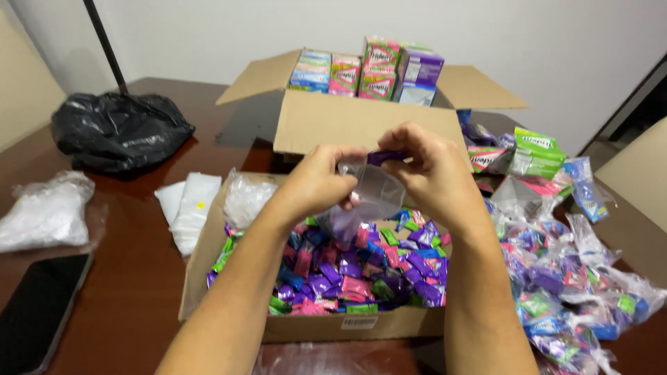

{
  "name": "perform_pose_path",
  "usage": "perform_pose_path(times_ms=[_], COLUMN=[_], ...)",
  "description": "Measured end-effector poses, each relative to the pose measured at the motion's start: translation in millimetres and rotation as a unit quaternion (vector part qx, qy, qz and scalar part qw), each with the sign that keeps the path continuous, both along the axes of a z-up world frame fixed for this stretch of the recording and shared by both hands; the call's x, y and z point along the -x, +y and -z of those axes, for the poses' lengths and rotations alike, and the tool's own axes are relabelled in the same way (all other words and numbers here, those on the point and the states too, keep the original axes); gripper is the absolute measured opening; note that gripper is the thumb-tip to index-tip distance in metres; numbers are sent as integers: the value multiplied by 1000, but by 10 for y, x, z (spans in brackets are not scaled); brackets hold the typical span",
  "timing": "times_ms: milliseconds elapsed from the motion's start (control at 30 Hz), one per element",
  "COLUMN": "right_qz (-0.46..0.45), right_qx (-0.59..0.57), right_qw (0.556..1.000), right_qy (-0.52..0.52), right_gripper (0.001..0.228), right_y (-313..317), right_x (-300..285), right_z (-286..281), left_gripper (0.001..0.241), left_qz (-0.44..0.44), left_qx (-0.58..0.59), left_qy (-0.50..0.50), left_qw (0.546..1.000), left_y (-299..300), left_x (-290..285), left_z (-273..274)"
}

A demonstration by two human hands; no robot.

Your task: Bagging individually wrapped gum pieces from a large cardboard box into smaller clear plastic bags

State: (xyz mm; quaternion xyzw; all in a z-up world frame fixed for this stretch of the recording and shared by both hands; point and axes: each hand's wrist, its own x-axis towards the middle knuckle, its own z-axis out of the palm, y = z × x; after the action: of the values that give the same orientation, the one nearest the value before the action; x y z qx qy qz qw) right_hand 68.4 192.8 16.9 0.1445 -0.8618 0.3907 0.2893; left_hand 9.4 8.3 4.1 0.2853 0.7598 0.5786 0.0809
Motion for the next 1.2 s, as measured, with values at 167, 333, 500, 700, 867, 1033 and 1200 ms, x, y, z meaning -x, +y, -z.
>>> perform_pose_path(times_ms=[167,333,500,700,867,1033,1200], right_qz=[40,56,75,43,23,52,78], right_qx=[-88,-224,-441,-433,-411,-316,-130], right_qw=[995,935,741,792,800,855,954], right_qy=[-17,-270,-501,-429,-436,-408,-261], right_gripper=[23,28,85,68,46,36,16], right_y=[48,-166,111,194,300,590,707], right_x=[-69,-41,624,941,799,826,581], right_z=[97,254,1176,1427,1152,950,478], left_gripper=[57,52,66,69,59,49,50], left_qz=[-38,-106,-126,-113,-125,-115,-96], left_qx=[7,-1,62,53,37,12,44], left_qy=[19,58,56,56,84,77,87], left_qw=[999,993,988,991,988,990,991], left_y=[-56,-125,-107,-124,-144,-107,-75], left_x=[115,263,227,196,289,332,372], left_z=[122,81,37,23,66,107,156])
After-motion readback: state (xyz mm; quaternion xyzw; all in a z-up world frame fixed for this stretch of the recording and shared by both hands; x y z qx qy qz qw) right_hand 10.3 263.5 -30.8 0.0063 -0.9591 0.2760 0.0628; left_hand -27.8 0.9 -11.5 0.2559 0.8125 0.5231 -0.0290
